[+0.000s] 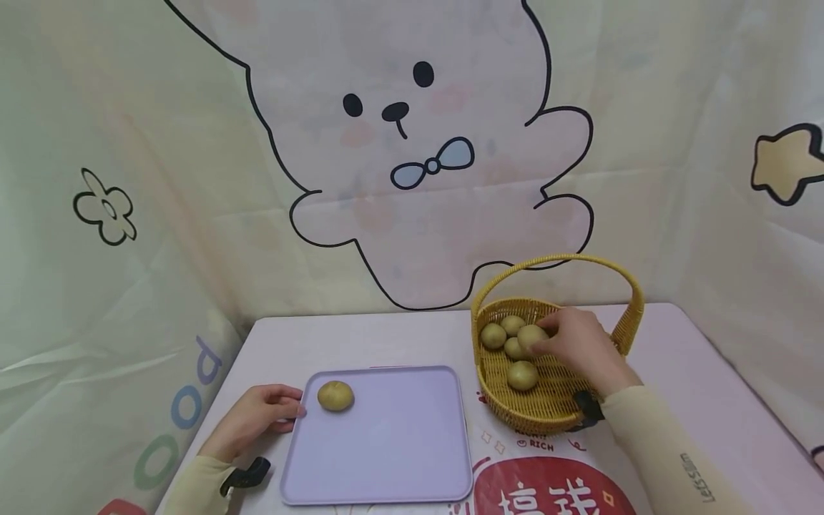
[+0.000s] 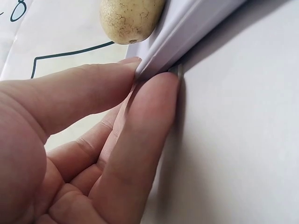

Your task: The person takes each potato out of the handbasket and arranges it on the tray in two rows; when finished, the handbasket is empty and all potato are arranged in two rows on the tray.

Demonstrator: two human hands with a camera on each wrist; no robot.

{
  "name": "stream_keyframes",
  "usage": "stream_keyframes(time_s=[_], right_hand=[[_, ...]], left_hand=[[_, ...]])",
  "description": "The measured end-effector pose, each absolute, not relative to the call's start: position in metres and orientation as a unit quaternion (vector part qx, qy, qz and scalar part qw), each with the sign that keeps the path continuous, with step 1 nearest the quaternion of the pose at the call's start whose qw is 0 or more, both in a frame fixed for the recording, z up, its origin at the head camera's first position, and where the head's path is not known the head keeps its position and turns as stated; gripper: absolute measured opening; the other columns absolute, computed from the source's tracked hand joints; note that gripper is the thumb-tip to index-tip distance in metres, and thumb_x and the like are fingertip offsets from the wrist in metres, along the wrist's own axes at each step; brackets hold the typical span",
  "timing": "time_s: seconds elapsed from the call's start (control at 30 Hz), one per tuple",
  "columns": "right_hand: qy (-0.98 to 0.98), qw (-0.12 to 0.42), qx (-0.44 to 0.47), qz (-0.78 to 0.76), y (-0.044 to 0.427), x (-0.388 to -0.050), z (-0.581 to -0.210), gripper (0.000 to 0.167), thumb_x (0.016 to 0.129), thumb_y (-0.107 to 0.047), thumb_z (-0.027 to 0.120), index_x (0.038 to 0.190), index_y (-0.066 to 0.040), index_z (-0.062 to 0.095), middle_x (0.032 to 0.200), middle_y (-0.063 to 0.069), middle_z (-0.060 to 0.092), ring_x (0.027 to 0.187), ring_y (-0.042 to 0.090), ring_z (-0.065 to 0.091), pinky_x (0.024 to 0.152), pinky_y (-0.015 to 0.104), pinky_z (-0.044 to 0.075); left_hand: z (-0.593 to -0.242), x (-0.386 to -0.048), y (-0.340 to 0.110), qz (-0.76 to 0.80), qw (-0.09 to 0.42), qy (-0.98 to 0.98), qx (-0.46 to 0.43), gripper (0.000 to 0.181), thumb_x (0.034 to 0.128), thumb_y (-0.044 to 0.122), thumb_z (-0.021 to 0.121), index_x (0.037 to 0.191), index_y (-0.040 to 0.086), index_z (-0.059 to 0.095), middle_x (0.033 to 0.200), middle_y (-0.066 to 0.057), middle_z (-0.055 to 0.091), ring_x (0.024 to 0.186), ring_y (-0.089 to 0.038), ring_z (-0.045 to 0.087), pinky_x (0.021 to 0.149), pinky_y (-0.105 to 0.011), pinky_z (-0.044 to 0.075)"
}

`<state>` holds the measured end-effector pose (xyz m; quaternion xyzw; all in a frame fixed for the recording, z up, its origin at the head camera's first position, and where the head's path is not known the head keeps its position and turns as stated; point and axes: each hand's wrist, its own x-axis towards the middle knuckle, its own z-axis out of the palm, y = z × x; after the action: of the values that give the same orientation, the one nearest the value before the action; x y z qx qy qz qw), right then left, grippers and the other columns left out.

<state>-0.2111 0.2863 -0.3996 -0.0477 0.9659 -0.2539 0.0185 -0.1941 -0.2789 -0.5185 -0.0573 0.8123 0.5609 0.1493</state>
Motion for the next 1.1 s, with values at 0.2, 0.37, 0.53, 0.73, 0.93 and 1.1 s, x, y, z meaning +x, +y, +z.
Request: stream_keyframes(time_s=[0.2, 0.37, 0.53, 0.73, 0.93, 1.1], right_hand=[[0.963, -0.001, -0.053, -0.266, 0.263, -0.181, -0.389, 0.063, 0.087, -0.043, 0.091, 0.130, 0.001, 0.076, 0.118, 0.018, 0.080, 0.113, 0.039, 0.073, 0.095, 0.062, 0.058], [0.956, -0.003, -0.059, -0.287, 0.238, -0.164, -0.388, 0.063, 0.084, -0.048, 0.092, 0.129, -0.007, 0.078, 0.119, 0.015, 0.081, 0.113, 0.034, 0.074, 0.094, 0.058, 0.060], [0.943, 0.005, -0.067, -0.325, 0.207, -0.153, -0.396, 0.058, 0.081, -0.045, 0.095, 0.125, -0.010, 0.081, 0.114, 0.008, 0.081, 0.101, 0.022, 0.077, 0.082, 0.041, 0.065], [0.935, 0.019, -0.078, -0.345, 0.168, -0.155, -0.410, 0.057, 0.078, -0.042, 0.097, 0.123, -0.010, 0.081, 0.111, 0.003, 0.082, 0.099, 0.015, 0.076, 0.082, 0.036, 0.064], [0.921, 0.027, -0.103, -0.375, 0.132, -0.171, -0.427, 0.047, 0.078, -0.030, 0.098, 0.118, -0.010, 0.083, 0.111, 0.003, 0.082, 0.096, 0.014, 0.073, 0.085, 0.037, 0.063], [0.920, 0.038, -0.110, -0.375, 0.101, -0.185, -0.444, 0.045, 0.076, -0.023, 0.099, 0.116, -0.009, 0.084, 0.106, 0.001, 0.082, 0.094, 0.015, 0.073, 0.085, 0.038, 0.062]], left_hand=[[-0.518, -0.194, -0.281, 0.562, 0.146, 0.812, -0.059, 0.038, 0.0906, 0.010, 0.084, 0.123, -0.006, 0.072, 0.102, -0.008, 0.077, 0.091, -0.016, 0.074, 0.078, -0.031, 0.067], [-0.518, -0.194, -0.283, 0.563, 0.140, 0.812, -0.063, 0.040, 0.0899, 0.011, 0.086, 0.123, -0.005, 0.072, 0.103, -0.008, 0.077, 0.091, -0.016, 0.074, 0.078, -0.030, 0.067], [-0.518, -0.194, -0.282, 0.563, 0.142, 0.812, -0.055, 0.039, 0.0902, 0.012, 0.086, 0.123, -0.005, 0.073, 0.103, -0.008, 0.078, 0.090, -0.016, 0.074, 0.078, -0.030, 0.066], [-0.521, -0.194, -0.280, 0.564, 0.144, 0.812, -0.049, 0.038, 0.0904, 0.013, 0.086, 0.122, -0.003, 0.074, 0.101, -0.007, 0.077, 0.087, -0.016, 0.074, 0.077, -0.030, 0.066], [-0.520, -0.195, -0.280, 0.567, 0.138, 0.811, -0.050, 0.038, 0.0887, 0.011, 0.087, 0.122, -0.003, 0.074, 0.100, -0.006, 0.078, 0.085, -0.015, 0.073, 0.076, -0.030, 0.066], [-0.521, -0.193, -0.280, 0.569, 0.140, 0.809, -0.049, 0.039, 0.0890, 0.010, 0.086, 0.122, -0.004, 0.073, 0.098, -0.006, 0.078, 0.085, -0.015, 0.073, 0.076, -0.031, 0.067]])
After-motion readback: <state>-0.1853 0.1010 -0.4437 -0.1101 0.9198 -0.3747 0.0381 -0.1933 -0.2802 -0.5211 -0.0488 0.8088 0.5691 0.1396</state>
